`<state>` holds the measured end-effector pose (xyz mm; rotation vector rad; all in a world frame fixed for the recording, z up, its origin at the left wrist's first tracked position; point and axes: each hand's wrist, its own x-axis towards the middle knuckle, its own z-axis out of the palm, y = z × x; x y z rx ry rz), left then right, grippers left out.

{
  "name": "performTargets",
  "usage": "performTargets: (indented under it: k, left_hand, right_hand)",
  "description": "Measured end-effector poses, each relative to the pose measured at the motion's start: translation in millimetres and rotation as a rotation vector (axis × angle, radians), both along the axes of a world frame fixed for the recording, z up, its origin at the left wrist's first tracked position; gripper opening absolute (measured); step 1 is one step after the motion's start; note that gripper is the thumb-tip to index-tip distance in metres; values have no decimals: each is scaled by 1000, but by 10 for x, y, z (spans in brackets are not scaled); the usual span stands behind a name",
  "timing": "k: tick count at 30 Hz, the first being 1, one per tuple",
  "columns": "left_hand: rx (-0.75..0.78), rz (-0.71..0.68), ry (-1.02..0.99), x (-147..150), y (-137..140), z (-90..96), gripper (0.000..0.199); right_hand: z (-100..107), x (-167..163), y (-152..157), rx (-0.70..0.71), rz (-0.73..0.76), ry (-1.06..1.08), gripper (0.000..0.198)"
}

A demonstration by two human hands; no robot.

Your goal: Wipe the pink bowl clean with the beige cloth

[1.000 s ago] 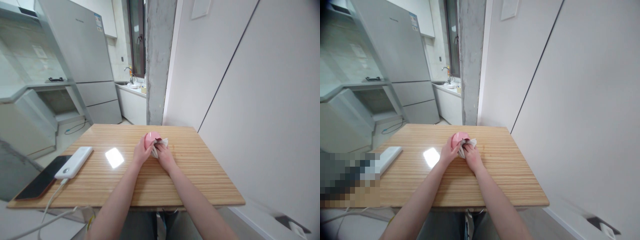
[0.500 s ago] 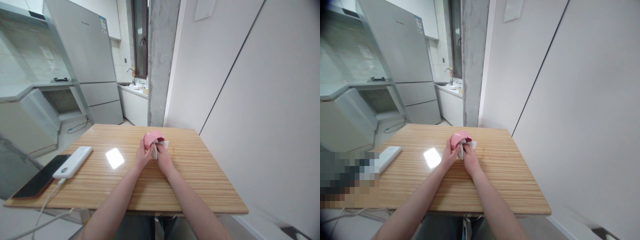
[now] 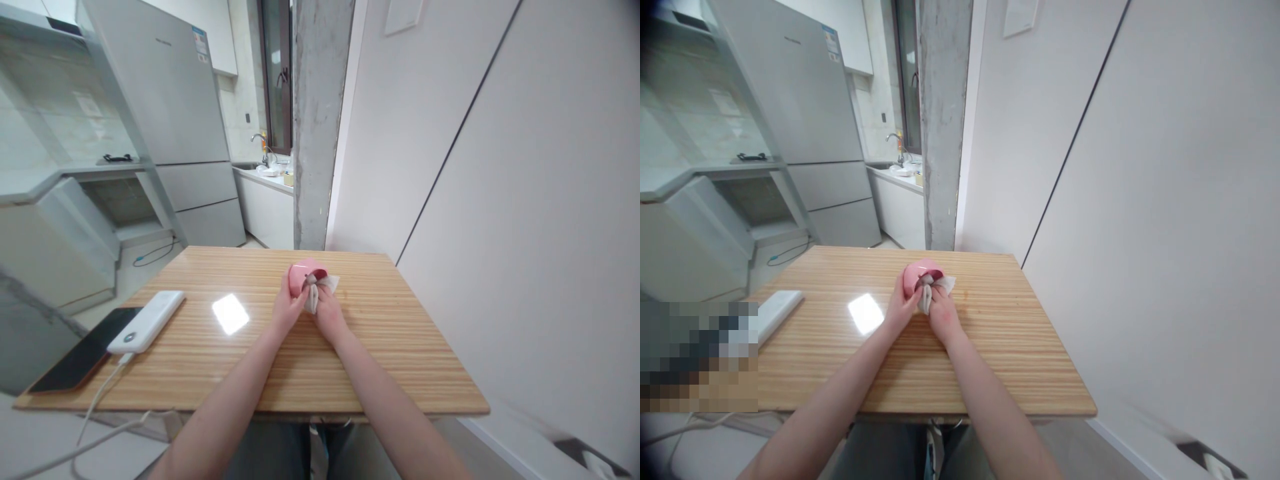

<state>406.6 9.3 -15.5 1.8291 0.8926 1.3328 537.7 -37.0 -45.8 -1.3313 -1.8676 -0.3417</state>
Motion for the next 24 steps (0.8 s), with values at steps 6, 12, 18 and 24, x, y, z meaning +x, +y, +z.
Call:
performTargets:
  k: [6, 12, 18, 24]
  left_hand:
    - [34, -121, 193, -248, 150, 148, 70]
    - [-94, -192, -85, 91, 15, -30, 81]
    - [28, -9, 214, -181, 119, 128, 66]
    - [-128, -160, -42, -18, 25, 63, 89]
  right_hand:
    - [16, -71, -13, -34, -104, -95, 26]
    - [-49, -47, 32, -11, -94, 56, 27]
    - [35, -30, -7, -50, -77, -59, 26]
    - [-25, -38, 21, -65, -126, -5, 24]
